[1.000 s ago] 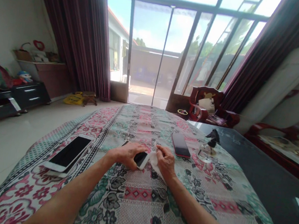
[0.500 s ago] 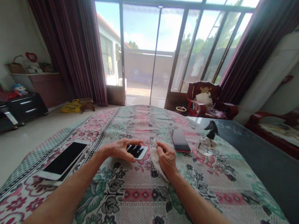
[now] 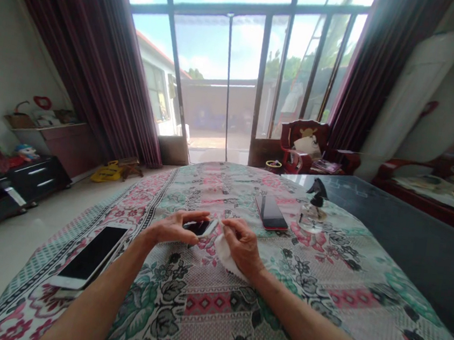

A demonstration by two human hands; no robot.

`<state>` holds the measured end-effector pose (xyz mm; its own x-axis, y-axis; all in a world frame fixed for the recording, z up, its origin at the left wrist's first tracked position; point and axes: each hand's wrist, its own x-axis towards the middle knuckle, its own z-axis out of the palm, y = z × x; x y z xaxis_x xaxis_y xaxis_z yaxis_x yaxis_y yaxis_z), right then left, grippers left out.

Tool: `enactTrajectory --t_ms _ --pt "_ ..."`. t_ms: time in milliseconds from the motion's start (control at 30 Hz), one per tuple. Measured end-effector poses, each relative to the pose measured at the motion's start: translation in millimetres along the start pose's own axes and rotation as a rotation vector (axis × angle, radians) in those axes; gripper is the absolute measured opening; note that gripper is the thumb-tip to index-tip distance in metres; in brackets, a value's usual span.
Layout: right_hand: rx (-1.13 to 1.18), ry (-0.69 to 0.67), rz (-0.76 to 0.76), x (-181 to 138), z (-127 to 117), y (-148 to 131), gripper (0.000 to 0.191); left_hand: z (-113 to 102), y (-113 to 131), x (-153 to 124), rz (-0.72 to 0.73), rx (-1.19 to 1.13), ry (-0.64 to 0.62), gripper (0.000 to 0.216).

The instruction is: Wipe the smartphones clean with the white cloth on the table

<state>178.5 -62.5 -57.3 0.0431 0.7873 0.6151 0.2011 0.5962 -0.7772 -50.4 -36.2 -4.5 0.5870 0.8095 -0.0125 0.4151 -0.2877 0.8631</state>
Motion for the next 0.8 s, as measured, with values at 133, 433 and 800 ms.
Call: enactTrajectory --t_ms 133,433,800 --pt "0.044 -0.006 0.049 -2.3 5.0 -2.4 0.016 0.9 -0.8 1.3 0.005 -0.008 0.016 0.078" --pt "0.105 -0.033 -0.019 -7.3 9.0 -10.3 0.014 2.1 2.3 1.9 -0.015 -0.015 0.051 0.077" --pt "0.032 -0.047 -0.070 -5.8 6.0 -11.9 0.014 3.6 6.0 0.2 -0.015 -0.041 0.050 0.076"
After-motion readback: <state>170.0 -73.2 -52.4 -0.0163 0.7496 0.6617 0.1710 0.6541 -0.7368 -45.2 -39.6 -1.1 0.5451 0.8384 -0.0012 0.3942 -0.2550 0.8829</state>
